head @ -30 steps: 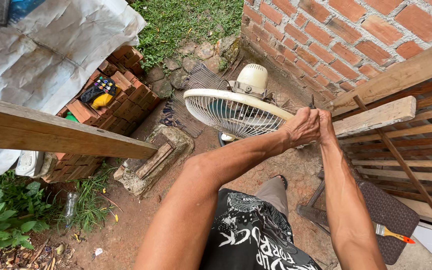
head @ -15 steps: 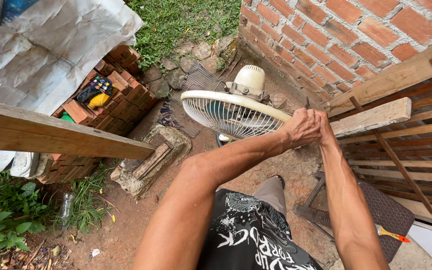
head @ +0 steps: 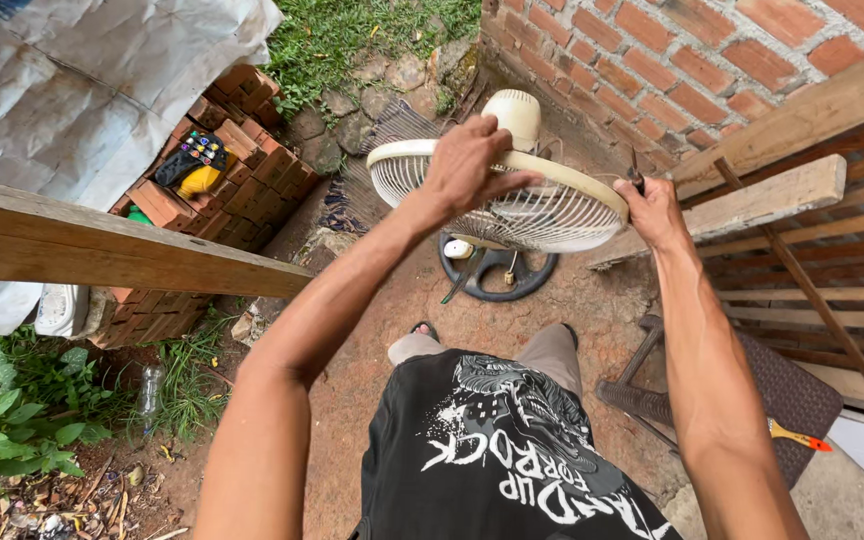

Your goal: The person works on a pedestal fan standing on dirt ground beside a brick wall. They unscrew and loosen the front grille fasteners by hand with a small tool, work around the grille rim, then lift the grille guard off the fan head and hold it up.

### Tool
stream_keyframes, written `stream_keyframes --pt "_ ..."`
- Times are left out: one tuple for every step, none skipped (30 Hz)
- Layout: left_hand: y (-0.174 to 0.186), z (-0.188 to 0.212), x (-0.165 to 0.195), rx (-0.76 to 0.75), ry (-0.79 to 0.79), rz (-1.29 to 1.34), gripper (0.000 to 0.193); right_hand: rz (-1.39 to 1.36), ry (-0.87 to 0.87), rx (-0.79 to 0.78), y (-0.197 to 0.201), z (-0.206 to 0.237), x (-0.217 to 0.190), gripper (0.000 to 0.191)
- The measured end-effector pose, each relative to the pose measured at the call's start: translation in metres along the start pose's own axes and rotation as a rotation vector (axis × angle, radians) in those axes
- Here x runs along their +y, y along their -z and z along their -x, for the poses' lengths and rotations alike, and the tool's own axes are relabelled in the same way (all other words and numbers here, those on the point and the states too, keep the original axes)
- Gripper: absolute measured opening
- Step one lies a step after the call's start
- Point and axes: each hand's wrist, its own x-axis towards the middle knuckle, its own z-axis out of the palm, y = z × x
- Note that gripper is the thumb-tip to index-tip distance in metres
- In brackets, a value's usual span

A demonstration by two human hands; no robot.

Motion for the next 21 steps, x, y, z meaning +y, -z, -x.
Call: stream_keyframes --pt "0.003 0.004 -0.007 0.077 -0.065 0.016 0.064 0.001 -0.002 -0.001 -0.001 0.001 0.000 0.027" --pt "0.005 0.005 -0.011 0.156 -0.129 0.028 0.063 0.006 -0.010 0.001 -0.002 0.002 -0.002 0.025" --pt "0.005 0.005 -0.011 0.157 -0.125 0.011 0.065 0.011 -0.011 0.004 -0.003 0.001 -0.004 0.024" --pt "0.003 0.005 -0.009 0.158 -0.119 -0.005 0.068 0.017 -0.016 0.005 -0.004 0.002 -0.006 0.022" --pt "0.001 0.005 -0.007 0.154 -0.109 -0.015 0.070 0.009 -0.025 0.009 -0.004 0.003 -0.008 0.021" --pt "-0.002 0.006 -0.005 0.162 -0.124 -0.032 0.071 0.001 -0.033 0.013 -0.004 0.004 -0.008 0.021" --pt "-0.005 0.007 -0.004 0.174 -0.145 -0.055 0.071 -0.009 -0.034 0.021 -0.005 0.004 -0.008 0.020" --pt "-0.006 0.007 -0.005 0.186 -0.169 -0.078 0.072 0.011 -0.020 0.045 -0.005 0.005 -0.008 0.021" --pt "-0.007 0.008 -0.005 0.257 -0.211 -0.088 0.071 0.032 -0.009 0.070 -0.005 0.006 -0.006 0.021" --pt "-0.008 0.010 -0.005 0.326 -0.253 -0.093 0.069 0.053 -0.002 0.098 -0.005 0.007 -0.004 0.022" --pt "-0.008 0.011 -0.004 0.393 -0.296 -0.094 0.068 0.072 0.006 0.104 -0.005 0.008 -0.002 0.025" --pt "-0.008 0.012 -0.003 0.403 -0.309 -0.100 0.068 0.091 0.014 0.109 -0.004 0.009 0.000 0.028" --pt "-0.008 0.013 -0.001 0.414 -0.322 -0.108 0.067 0.110 0.023 0.112 -0.004 0.010 0.001 0.030" --pt "-0.006 0.012 0.000 0.428 -0.336 -0.118 0.066 0.124 0.012 0.123 -0.003 0.010 0.002 0.029" --pt "-0.005 0.010 0.001 0.438 -0.331 -0.111 0.066 0.138 0.000 0.132 -0.002 0.010 0.003 0.028" --pt "-0.004 0.008 0.001 0.445 -0.322 -0.103 0.066 0.151 -0.016 0.137 -0.002 0.010 0.003 0.027" --pt "-0.003 0.006 0.000 0.450 -0.312 -0.095 0.065 0.154 -0.028 0.131 -0.001 0.011 0.002 0.027" --pt "-0.001 0.004 -0.004 0.422 -0.265 -0.105 0.069 0.159 -0.035 0.124 0.000 0.011 0.001 0.027" --pt "0.002 0.002 -0.010 0.394 -0.217 -0.117 0.072 0.163 -0.040 0.116 0.000 0.011 -0.001 0.027" --pt "0.004 0.001 -0.016 0.364 -0.169 -0.128 0.076 0.179 -0.077 0.129 0.000 0.012 -0.002 0.026" --pt "0.005 0.000 -0.022 0.335 -0.159 -0.101 0.075 0.193 -0.110 0.143 0.001 0.013 -0.003 0.025"
